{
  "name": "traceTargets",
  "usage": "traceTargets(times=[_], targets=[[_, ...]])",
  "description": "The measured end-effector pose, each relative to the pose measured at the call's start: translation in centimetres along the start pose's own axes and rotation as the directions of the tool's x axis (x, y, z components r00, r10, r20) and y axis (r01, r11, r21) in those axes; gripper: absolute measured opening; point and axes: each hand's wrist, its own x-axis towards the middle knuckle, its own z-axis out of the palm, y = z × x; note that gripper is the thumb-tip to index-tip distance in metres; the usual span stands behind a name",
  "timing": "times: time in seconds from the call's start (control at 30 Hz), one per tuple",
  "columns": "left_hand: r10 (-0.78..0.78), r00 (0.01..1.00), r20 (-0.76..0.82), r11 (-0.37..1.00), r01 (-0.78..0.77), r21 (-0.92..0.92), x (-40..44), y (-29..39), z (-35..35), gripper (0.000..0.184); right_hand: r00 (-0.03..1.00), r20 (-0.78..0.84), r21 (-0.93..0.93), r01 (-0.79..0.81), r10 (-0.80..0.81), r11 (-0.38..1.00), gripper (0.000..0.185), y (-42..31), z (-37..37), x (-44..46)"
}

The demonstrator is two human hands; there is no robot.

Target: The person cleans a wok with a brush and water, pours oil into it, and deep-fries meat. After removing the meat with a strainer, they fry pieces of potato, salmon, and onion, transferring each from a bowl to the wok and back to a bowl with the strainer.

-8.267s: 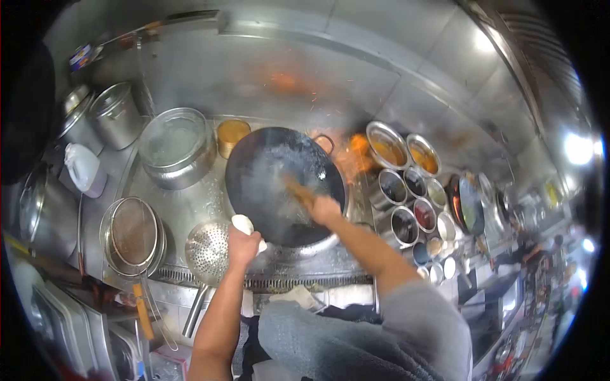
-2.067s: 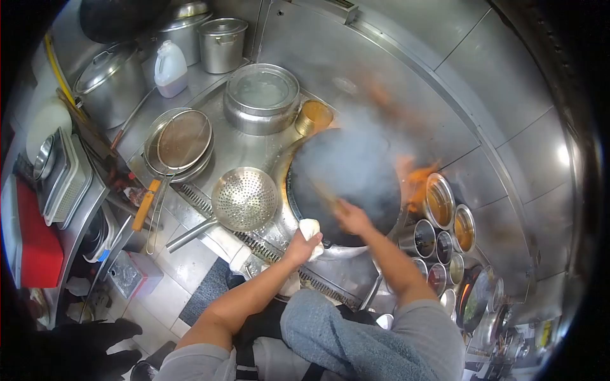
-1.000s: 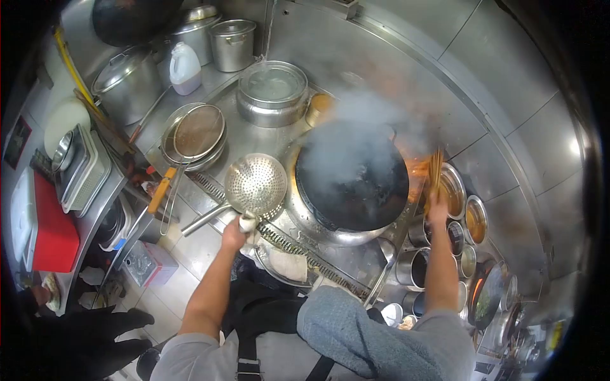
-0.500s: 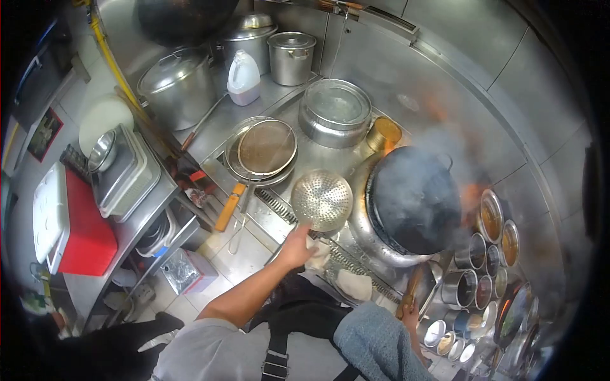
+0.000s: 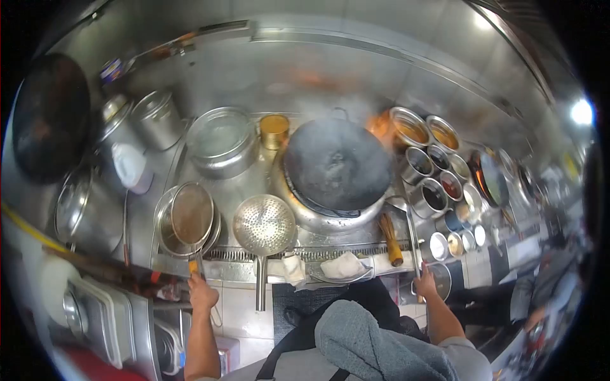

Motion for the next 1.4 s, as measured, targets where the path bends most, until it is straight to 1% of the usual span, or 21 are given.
traceTargets(times=[0.1,0.13,0.17,0.2,0.23,0.3,0.4,0.47,0.57,0.7,0.73,0.77,0.8,0.83,0.93,1.1,1.17,1.23,1.3,1.33,1.4], targets=[[0.134,0.986,0.097,0.983,-0.120,-0.137,4.0,-4.2,1.5,0.093,0.998,0.058,0.091,-0.019,0.014,0.996,0.084,0.7,-1.0,-1.8],[0.117,0.981,0.156,0.903,-0.040,-0.427,3.3,-4.1,0.4,0.089,0.997,0.069,0.078,0.016,-0.022,0.997,0.083,1.7,-0.4,-2.2],[0.115,0.969,0.221,0.739,0.065,-0.671,2.5,-4.0,-0.2,0.085,0.998,0.066,0.091,0.001,-0.007,0.996,0.083,2.8,0.3,-2.9],[0.210,0.959,0.192,0.482,0.069,-0.874,1.6,-4.0,1.5,0.060,0.998,0.062,0.074,0.026,-0.031,0.997,0.082,3.6,1.0,-3.6],[0.214,0.958,0.190,0.490,0.063,-0.869,0.9,-3.6,2.7,0.060,0.996,0.060,0.056,0.056,-0.060,0.997,0.081,4.1,1.6,-4.2],[0.225,0.893,0.390,0.026,0.395,-0.918,0.1,-2.1,3.9,0.031,0.994,0.105,0.174,0.012,-0.031,0.985,0.080,4.8,2.2,-5.8],[0.255,0.918,0.303,-0.009,0.315,-0.949,-2.5,1.7,1.2,0.023,0.995,0.087,0.119,-0.066,0.056,0.991,0.081,6.2,2.2,-5.8],[0.279,0.913,0.299,0.060,0.294,-0.954,-5.7,4.7,-1.7,0.023,0.968,0.111,0.098,-0.237,0.226,0.967,0.081,6.1,0.8,-4.5],[0.322,0.900,0.294,0.169,0.251,-0.953,-8.9,10.5,-4.0,0.025,0.970,0.046,0.000,-0.241,0.241,0.971,0.084,7.4,2.2,-1.8],[0.546,0.751,0.372,0.193,0.319,-0.928,-11.1,21.6,-4.9,0.029,0.970,0.215,0.046,-0.126,0.113,0.991,0.068,8.3,5.9,1.2],[0.550,0.751,0.365,0.227,0.285,-0.931,-11.4,24.8,-4.4,0.027,0.879,0.401,-0.297,0.391,-0.258,0.871,0.063,8.8,5.8,2.6],[0.555,0.749,0.361,0.264,0.254,-0.931,-11.7,28.2,-3.8,0.025,0.607,0.661,-0.454,0.791,-0.441,0.410,0.057,9.2,5.5,3.8],[0.558,0.731,0.393,0.252,0.302,-0.919,-12.2,31.8,-3.0,0.023,0.796,0.520,-0.005,0.365,-0.309,0.931,0.053,10.2,7.1,4.1],[0.563,0.710,0.424,0.246,0.346,-0.905,-12.6,34.9,-1.8,0.022,0.855,0.516,0.505,-0.262,-0.045,0.822,0.048,11.5,9.7,4.2],[0.603,0.636,0.481,0.216,0.450,-0.866,-12.1,42.9,4.2,0.023,0.979,0.204,0.418,-0.098,0.012,0.903,0.034,8.7,6.3,2.8],[0.588,0.626,0.511,0.231,0.476,-0.849,-14.8,46.2,6.6,0.024,0.985,0.170,0.493,-0.065,-0.022,0.868,0.029,9.7,4.9,2.4],[0.574,0.808,0.131,0.335,-0.087,-0.938,-12.0,41.3,8.2,0.030,0.978,0.022,0.625,0.147,-0.205,0.766,0.036,14.7,9.7,3.8],[0.245,0.929,-0.276,0.701,-0.366,-0.611,-9.4,34.4,9.5,0.038,0.971,0.141,0.687,0.044,-0.192,0.725,0.036,15.1,7.4,5.2],[-0.005,0.917,-0.399,0.882,-0.184,-0.434,-7.8,26.7,11.7,0.061,0.975,0.160,0.615,0.024,-0.154,0.788,0.031,11.6,2.5,7.2],[-0.062,0.909,-0.412,0.882,-0.144,-0.449,-7.4,24.1,13.4,0.061,0.960,0.276,0.865,-0.272,0.054,0.421,0.027,13.9,6.7,10.9],[-0.049,0.984,-0.171,0.834,-0.054,-0.548,-7.4,20.0,15.6,0.079,0.978,0.167,0.791,-0.058,-0.124,0.609,0.027,4.3,-4.8,9.5]])
